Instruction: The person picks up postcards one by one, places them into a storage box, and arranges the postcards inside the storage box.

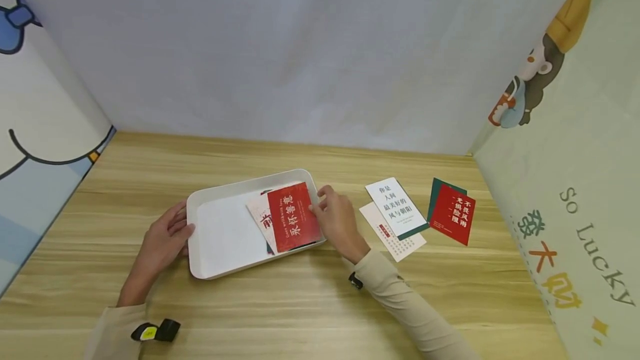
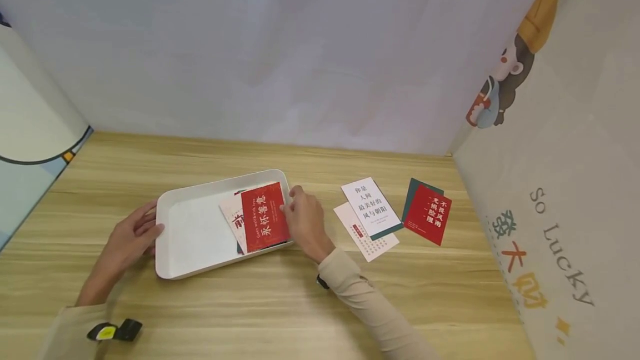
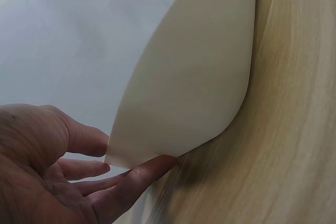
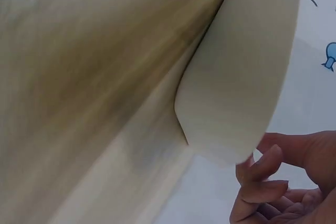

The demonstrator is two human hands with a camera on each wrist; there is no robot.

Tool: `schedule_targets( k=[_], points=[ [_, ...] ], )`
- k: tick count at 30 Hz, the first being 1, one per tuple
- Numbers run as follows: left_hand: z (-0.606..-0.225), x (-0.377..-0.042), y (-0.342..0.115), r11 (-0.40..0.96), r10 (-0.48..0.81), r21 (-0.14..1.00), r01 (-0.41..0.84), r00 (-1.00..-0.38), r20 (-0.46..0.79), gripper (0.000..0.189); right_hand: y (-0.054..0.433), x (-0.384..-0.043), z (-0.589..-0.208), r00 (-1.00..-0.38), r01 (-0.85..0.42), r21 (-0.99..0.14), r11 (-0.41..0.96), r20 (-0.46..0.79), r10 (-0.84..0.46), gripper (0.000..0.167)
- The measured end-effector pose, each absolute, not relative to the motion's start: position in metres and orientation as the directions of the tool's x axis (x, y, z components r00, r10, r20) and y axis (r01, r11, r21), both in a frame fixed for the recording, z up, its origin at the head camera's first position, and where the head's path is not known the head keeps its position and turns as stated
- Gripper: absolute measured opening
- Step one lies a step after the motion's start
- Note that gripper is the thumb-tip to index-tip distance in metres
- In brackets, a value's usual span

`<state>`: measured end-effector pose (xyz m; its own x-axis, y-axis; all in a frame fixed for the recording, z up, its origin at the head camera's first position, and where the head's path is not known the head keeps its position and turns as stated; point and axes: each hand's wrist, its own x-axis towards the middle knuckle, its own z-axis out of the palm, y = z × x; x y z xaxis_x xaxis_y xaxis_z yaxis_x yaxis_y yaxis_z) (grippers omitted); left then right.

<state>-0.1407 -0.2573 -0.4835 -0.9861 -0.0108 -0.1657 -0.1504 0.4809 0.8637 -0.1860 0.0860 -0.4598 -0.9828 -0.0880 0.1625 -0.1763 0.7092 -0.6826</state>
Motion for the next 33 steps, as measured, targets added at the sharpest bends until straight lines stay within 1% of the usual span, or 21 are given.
schedule_targets(
  k=[4, 7, 11, 13, 19, 26, 33],
  points=[
    [-0.483, -0.141, -0.258, 0.493, -0.012, 0.858, -0.146, -0.987, -0.161, 0.066, 0.087, -0.186, -0.460, -0.972, -0.209, -0.613, 0.762, 0.219, -0.091, 0.017],
    [-0.484, -0.141, -0.260, 0.500, -0.012, 0.853, -0.150, -0.986, -0.166, 0.066, 0.090, -0.187, -0.460, -0.969, -0.207, -0.581, 0.787, 0.230, -0.085, 0.013],
    [-0.485, -0.141, -0.264, 0.514, -0.012, 0.844, -0.150, -0.986, -0.168, 0.066, 0.098, -0.188, -0.460, -0.968, -0.204, -0.569, 0.797, 0.236, -0.080, 0.010],
    [-0.485, -0.140, -0.264, 0.506, -0.013, 0.849, -0.149, -0.986, -0.165, 0.066, 0.105, -0.189, -0.459, -0.969, -0.198, -0.568, 0.799, 0.236, -0.072, 0.012],
    [-0.484, -0.140, -0.257, 0.488, -0.017, 0.863, -0.129, -0.990, -0.138, 0.066, 0.135, -0.195, -0.456, -0.986, -0.111, -0.595, 0.796, 0.164, -0.016, 0.025],
    [-0.484, -0.141, -0.257, 0.504, -0.027, 0.847, -0.170, -0.983, -0.182, 0.068, 0.171, -0.202, -0.452, -0.998, -0.027, -0.612, 0.791, 0.064, 0.015, 0.023],
    [-0.485, -0.140, -0.256, 0.501, -0.032, 0.849, -0.170, -0.984, -0.178, 0.067, 0.196, -0.206, -0.443, -0.998, 0.058, -0.593, 0.803, -0.018, 0.058, 0.026]
  ],
)
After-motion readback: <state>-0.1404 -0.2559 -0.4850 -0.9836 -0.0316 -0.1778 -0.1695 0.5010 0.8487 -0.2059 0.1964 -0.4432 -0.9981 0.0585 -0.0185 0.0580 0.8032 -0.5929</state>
